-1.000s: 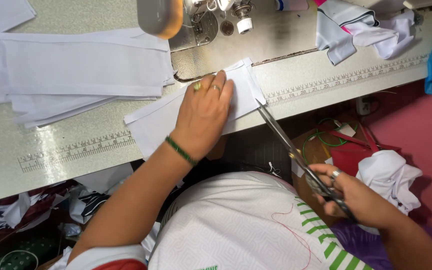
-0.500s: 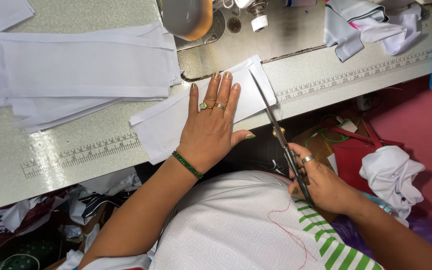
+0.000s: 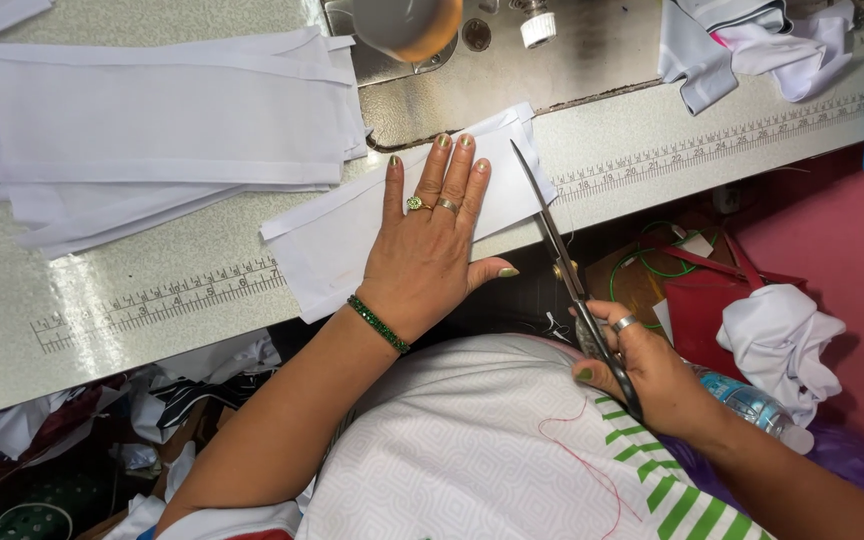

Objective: Trimming excess material from small white fabric pieces using scissors at a sewing workstation.

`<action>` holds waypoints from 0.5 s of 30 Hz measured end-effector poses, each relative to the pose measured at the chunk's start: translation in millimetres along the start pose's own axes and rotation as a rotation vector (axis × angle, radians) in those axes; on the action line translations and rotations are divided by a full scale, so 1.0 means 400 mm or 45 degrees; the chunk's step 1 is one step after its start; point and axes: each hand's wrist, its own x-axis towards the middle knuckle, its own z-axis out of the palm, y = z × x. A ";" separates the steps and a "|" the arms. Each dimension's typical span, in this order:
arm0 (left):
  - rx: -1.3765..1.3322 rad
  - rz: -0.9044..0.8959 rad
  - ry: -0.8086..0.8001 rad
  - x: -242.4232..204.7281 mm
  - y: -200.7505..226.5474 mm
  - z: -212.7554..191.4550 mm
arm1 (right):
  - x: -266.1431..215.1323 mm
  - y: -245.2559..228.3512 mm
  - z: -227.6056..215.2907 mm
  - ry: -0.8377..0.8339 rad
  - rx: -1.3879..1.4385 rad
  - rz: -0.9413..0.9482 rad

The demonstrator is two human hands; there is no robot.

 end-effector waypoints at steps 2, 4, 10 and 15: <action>0.007 0.002 0.007 0.002 -0.002 -0.003 | 0.005 -0.012 -0.013 -0.025 0.013 -0.080; 0.000 0.005 0.000 -0.008 0.011 -0.001 | 0.006 -0.028 -0.016 -0.059 0.026 -0.143; 0.031 -0.015 0.009 -0.013 0.021 -0.004 | 0.030 -0.056 -0.027 -0.179 -0.154 -0.123; -0.002 -0.059 -0.009 -0.002 0.021 -0.001 | -0.014 0.001 -0.092 -0.404 0.164 -0.122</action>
